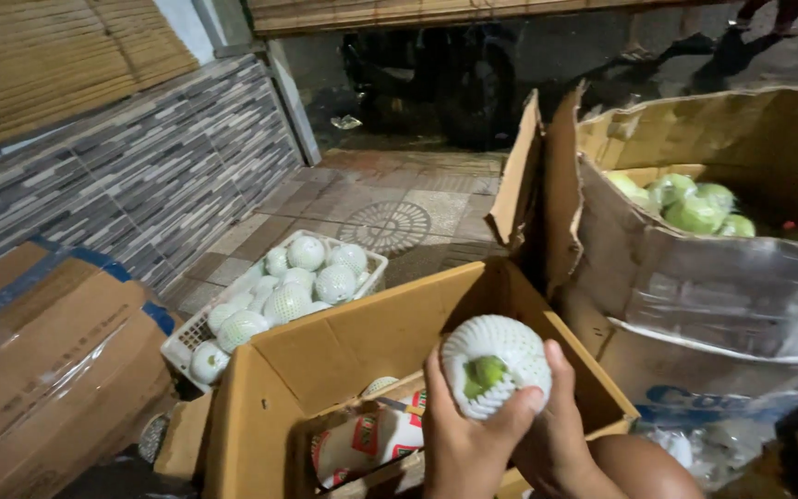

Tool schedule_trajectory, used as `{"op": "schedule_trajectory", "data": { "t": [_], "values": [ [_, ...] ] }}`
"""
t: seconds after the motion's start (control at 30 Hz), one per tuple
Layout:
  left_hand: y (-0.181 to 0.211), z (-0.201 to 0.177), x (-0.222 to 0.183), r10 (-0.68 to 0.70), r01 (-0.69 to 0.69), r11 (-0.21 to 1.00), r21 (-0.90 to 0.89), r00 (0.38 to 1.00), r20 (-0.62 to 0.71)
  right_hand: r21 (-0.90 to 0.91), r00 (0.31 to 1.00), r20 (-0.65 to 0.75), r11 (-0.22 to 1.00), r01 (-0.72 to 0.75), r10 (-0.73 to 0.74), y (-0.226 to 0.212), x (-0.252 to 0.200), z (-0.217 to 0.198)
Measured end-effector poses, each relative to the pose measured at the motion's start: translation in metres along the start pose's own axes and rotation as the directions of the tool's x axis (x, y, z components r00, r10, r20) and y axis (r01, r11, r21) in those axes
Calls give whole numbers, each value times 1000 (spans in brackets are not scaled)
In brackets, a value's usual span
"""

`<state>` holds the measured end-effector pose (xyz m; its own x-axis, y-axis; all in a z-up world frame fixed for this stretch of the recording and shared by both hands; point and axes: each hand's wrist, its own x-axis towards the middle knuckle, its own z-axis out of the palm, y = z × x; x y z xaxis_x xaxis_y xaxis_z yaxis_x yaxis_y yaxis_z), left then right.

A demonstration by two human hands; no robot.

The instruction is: Wrapping individual guavas in white foam protective nets and placing them into a cardboard shipping box, occasionally using a tape dispenser.

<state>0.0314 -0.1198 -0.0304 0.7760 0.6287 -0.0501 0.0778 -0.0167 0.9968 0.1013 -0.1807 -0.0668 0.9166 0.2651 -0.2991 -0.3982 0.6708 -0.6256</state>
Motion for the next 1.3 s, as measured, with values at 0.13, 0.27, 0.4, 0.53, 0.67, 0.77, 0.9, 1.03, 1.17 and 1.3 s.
{"op": "schedule_trajectory", "data": {
  "t": [0.13,0.27,0.4,0.53,0.67,0.77,0.9,1.03,1.17,1.3],
  "values": [
    [-10,10,6,129,-126,987,-102,992,17,-90,976,148,980,175,-161,-33,-5,-30],
    [-4,25,2,141,-126,984,-129,983,115,-372,905,-48,848,377,-423,-110,-39,-80],
    [1,66,-2,174,-130,968,-216,965,196,-540,688,-107,623,566,-718,-171,-49,-219],
    [-8,154,-20,296,-215,905,-367,938,182,-751,560,-307,557,354,-769,-200,-60,-312],
    [18,227,-62,389,-272,896,-350,862,325,-745,713,-503,663,-70,-489,-194,-60,-340],
    [-2,290,-75,346,-197,900,-389,866,362,-693,716,-574,701,-167,-397,-185,-54,-327],
    [-52,351,-78,395,-266,862,-432,886,244,-641,744,-595,738,-212,-303,-182,-54,-296],
    [-77,357,-81,341,-229,899,-373,900,271,-698,739,-559,694,-175,-376,-171,-41,-321],
    [-78,352,-83,434,-280,852,-442,851,297,-462,762,-604,882,-93,-236,-180,-58,-293],
    [-76,352,-82,426,-256,854,-452,844,326,-481,802,-545,875,-61,-244,-182,-72,-290]
  ]
}}
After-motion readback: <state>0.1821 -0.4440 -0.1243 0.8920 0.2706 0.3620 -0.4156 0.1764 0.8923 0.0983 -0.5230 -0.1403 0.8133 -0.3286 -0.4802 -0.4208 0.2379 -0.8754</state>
